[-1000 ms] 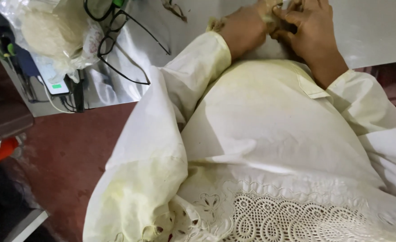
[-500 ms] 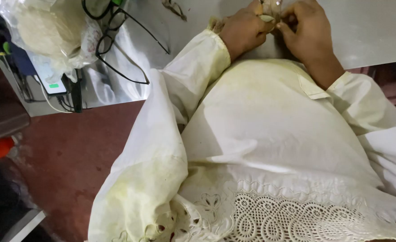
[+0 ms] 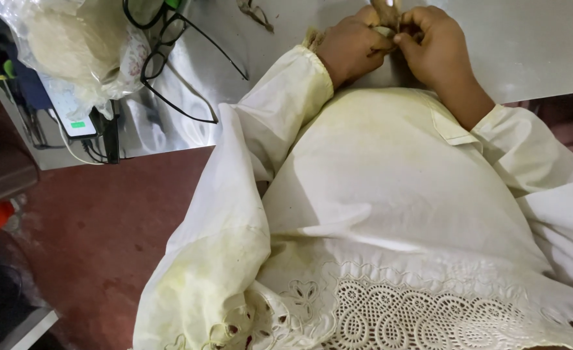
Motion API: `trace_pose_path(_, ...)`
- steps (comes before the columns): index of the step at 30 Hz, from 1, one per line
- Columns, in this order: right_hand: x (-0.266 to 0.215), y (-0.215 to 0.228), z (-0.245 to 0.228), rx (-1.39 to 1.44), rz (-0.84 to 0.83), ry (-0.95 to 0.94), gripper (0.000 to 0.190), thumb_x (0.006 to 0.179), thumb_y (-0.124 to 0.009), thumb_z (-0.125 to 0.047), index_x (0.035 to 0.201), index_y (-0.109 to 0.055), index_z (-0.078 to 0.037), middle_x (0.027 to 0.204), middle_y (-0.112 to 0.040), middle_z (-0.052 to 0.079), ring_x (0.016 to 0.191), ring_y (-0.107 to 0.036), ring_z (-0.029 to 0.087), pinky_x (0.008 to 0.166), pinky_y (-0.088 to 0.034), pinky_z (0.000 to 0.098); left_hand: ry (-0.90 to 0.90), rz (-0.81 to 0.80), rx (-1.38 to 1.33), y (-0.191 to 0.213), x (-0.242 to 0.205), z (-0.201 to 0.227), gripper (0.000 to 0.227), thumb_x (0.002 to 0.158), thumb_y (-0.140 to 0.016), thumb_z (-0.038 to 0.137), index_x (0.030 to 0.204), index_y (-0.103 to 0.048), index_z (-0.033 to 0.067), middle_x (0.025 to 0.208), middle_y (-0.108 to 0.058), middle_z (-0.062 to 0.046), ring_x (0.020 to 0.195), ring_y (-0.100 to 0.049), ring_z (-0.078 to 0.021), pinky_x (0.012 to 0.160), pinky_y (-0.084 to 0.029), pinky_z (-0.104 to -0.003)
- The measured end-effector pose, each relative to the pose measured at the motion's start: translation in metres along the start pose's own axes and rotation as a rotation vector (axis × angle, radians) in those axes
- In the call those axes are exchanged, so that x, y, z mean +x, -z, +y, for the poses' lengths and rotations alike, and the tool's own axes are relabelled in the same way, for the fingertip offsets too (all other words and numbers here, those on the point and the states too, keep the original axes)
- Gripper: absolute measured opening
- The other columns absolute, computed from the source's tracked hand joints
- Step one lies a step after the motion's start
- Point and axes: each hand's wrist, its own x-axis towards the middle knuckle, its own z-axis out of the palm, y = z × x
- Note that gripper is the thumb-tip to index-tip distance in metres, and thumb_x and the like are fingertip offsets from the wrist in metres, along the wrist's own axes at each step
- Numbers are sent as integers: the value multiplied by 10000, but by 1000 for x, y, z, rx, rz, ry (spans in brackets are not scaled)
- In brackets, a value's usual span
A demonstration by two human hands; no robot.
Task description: The person trims dried leaves using a small blade and places the pieces into a small white wrapper, folding the material by hand to secure the contents.
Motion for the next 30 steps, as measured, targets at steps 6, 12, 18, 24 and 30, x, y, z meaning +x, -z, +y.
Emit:
trace_pose_path(6, -3, -1, -7, 36, 65, 106, 187, 1000, -800, 7, 972, -619, -32, 938, -626, 117, 867, -574, 298, 765, -420, 427, 52, -59, 16, 4, 0, 5, 237, 864, -656, 391, 1025, -824, 347, 1117, -598, -77, 976, -661, -367, 753, -549, -537)
trace_pose_path(12, -5, 4, -24, 216, 121, -60, 117, 1019, -777, 20, 1049, -696, -59, 976, -708, 53, 828, -601, 142, 743, -484, 291, 118, -92, 26, 7, 0, 11, 226, 858, -642, 366, 1020, -796, 400, 1061, -570, -54, 949, -650, -340, 686, -527, -557)
trace_pose_path(18, -5, 12, -23, -242, 201, 34, 290, 934, -870, -77, 1116, -644, -76, 943, -700, 46, 871, -628, 295, 779, -468, 446, 48, 6, 47, 2, -3, 10, 226, 800, -668, 306, 991, -788, 324, 984, -547, -39, 890, -639, -328, 525, -486, -558)
trace_pose_path(24, -22, 27, -30, -199, 73, 274, 193, 987, -835, 109, 1026, -685, -6, 1027, -593, 144, 994, -561, 329, 883, -465, 439, 105, -157, 101, 11, 1, 19, 294, 840, -634, 359, 1097, -775, 372, 1113, -518, -113, 982, -619, -382, 608, -492, -647)
trace_pose_path(30, -56, 35, -29, -602, 0, 429, 281, 986, -678, -42, 1229, -797, -118, 1340, -727, -10, 958, -561, 159, 877, -424, 259, -6, -69, 216, -3, -1, 14, 185, 852, -636, 299, 995, -743, 249, 1038, -527, -141, 781, -621, -384, 529, -506, -579)
